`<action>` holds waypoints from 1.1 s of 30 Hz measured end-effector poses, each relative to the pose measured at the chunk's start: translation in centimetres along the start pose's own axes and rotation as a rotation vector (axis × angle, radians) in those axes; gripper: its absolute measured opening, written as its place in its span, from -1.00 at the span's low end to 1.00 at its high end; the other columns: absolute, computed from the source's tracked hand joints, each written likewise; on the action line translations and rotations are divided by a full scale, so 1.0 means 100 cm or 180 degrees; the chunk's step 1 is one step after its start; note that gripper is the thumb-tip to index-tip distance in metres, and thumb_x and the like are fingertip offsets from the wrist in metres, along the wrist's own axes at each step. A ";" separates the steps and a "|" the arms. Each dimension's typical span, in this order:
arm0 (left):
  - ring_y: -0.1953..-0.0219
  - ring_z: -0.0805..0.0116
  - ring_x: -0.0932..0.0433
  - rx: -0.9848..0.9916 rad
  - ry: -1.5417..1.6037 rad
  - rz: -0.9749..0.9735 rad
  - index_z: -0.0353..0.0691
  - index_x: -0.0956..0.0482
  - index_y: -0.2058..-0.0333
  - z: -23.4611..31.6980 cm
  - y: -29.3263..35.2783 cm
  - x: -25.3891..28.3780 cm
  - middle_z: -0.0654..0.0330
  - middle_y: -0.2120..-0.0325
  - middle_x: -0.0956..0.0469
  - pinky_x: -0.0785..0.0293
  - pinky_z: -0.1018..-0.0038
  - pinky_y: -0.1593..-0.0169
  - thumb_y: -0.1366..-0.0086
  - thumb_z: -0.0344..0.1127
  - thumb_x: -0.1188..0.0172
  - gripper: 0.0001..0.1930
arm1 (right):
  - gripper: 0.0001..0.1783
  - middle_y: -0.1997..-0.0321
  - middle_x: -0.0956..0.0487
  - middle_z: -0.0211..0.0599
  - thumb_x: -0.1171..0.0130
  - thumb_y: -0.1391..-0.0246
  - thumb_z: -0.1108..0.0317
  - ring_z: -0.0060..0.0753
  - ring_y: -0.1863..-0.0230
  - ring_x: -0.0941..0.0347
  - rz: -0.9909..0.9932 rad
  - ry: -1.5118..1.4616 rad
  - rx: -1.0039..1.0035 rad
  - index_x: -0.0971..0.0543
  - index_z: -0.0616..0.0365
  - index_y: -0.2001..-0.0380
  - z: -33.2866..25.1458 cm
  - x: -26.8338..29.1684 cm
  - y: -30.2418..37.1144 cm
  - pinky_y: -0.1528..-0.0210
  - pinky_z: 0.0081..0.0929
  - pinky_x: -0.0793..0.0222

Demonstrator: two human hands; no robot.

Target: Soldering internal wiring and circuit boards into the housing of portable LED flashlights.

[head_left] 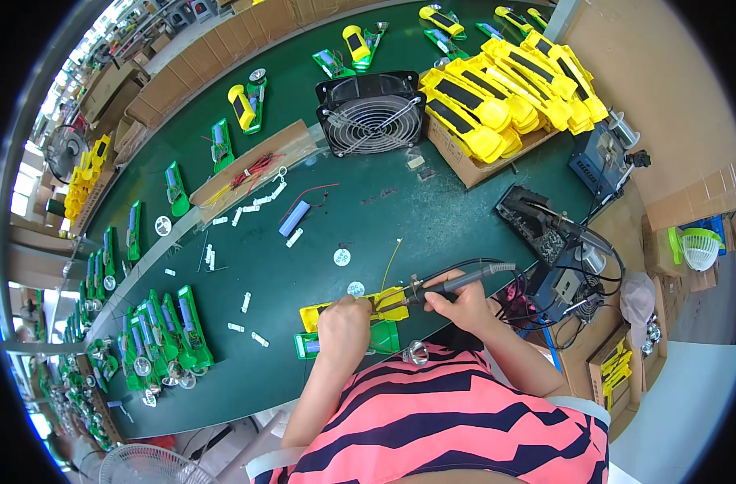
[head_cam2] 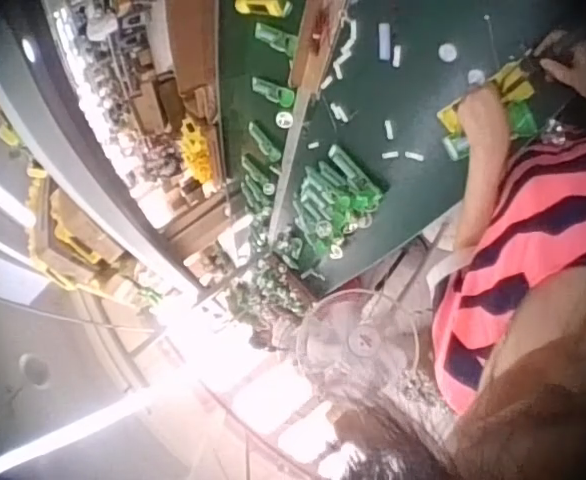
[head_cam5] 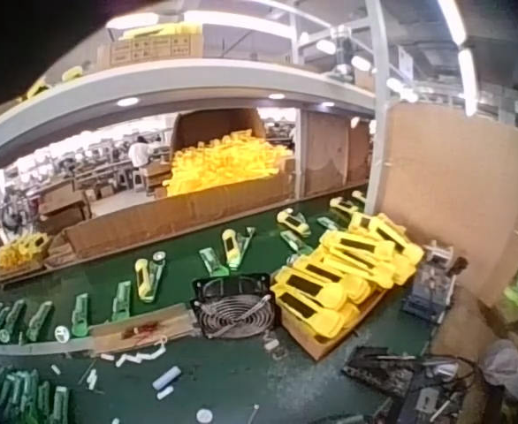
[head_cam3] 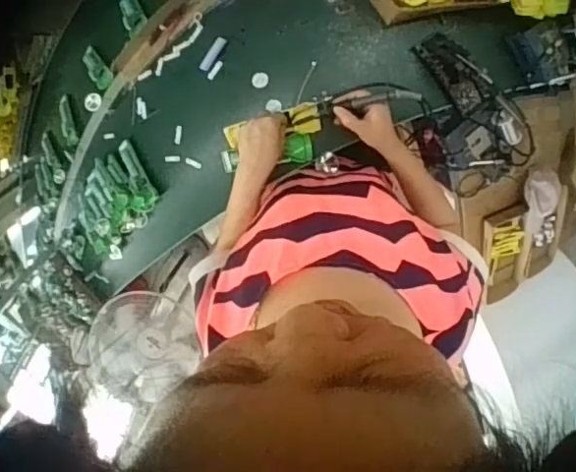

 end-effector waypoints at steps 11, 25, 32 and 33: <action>0.57 0.15 -0.48 0.0018 -0.0059 0.0101 -0.21 -0.52 0.62 -0.001 0.000 -0.001 0.11 0.64 -0.47 -0.39 0.32 0.47 0.08 -0.41 -0.12 -0.96 | -0.74 0.33 -0.49 -0.14 -0.09 0.05 0.54 -0.43 0.49 -0.52 0.0398 0.0211 0.1006 -0.43 0.30 0.22 -0.011 -0.017 0.034 0.41 -0.62 -0.40; 0.54 0.12 -0.48 0.0068 -0.0037 0.0001 -0.23 -0.55 0.56 0.004 0.005 0.012 0.09 0.58 -0.47 -0.39 0.33 0.45 0.07 -0.41 -0.16 -0.95 | -0.23 0.08 -0.37 -0.03 -0.25 0.26 0.38 0.02 -0.05 -0.25 -0.0866 0.1468 0.1062 -0.09 0.22 -0.04 -0.008 -0.053 0.026 -0.28 -0.13 0.22; 0.32 0.19 -0.42 -0.0629 0.0911 -0.0058 -0.26 -0.52 0.46 0.003 0.021 0.061 0.17 0.44 -0.45 -0.37 0.39 0.28 0.17 -0.54 -0.19 -0.81 | -0.22 -0.04 -0.36 -0.16 -0.22 0.28 0.38 -0.06 -0.04 -0.29 -0.0861 0.1869 0.1323 -0.07 0.21 -0.04 -0.018 -0.024 -0.004 -0.28 -0.08 0.23; 0.33 0.19 -0.42 -0.0810 0.1000 0.0105 -0.26 -0.51 0.46 0.001 0.018 0.052 0.18 0.43 -0.45 -0.37 0.39 0.28 0.17 -0.54 -0.20 -0.81 | -0.28 -0.07 -0.28 -0.22 -0.29 0.33 0.31 0.07 -0.16 -0.11 -0.0789 0.1736 0.0956 -0.32 -0.02 -0.04 -0.019 -0.020 -0.012 -0.25 -0.20 0.05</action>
Point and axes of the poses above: each hand's wrist, its own y-axis away from the middle knuckle, its own x-axis out of the back of the hand, z = x × y, the point moved 2 cm from there along -y, towards the middle knuckle
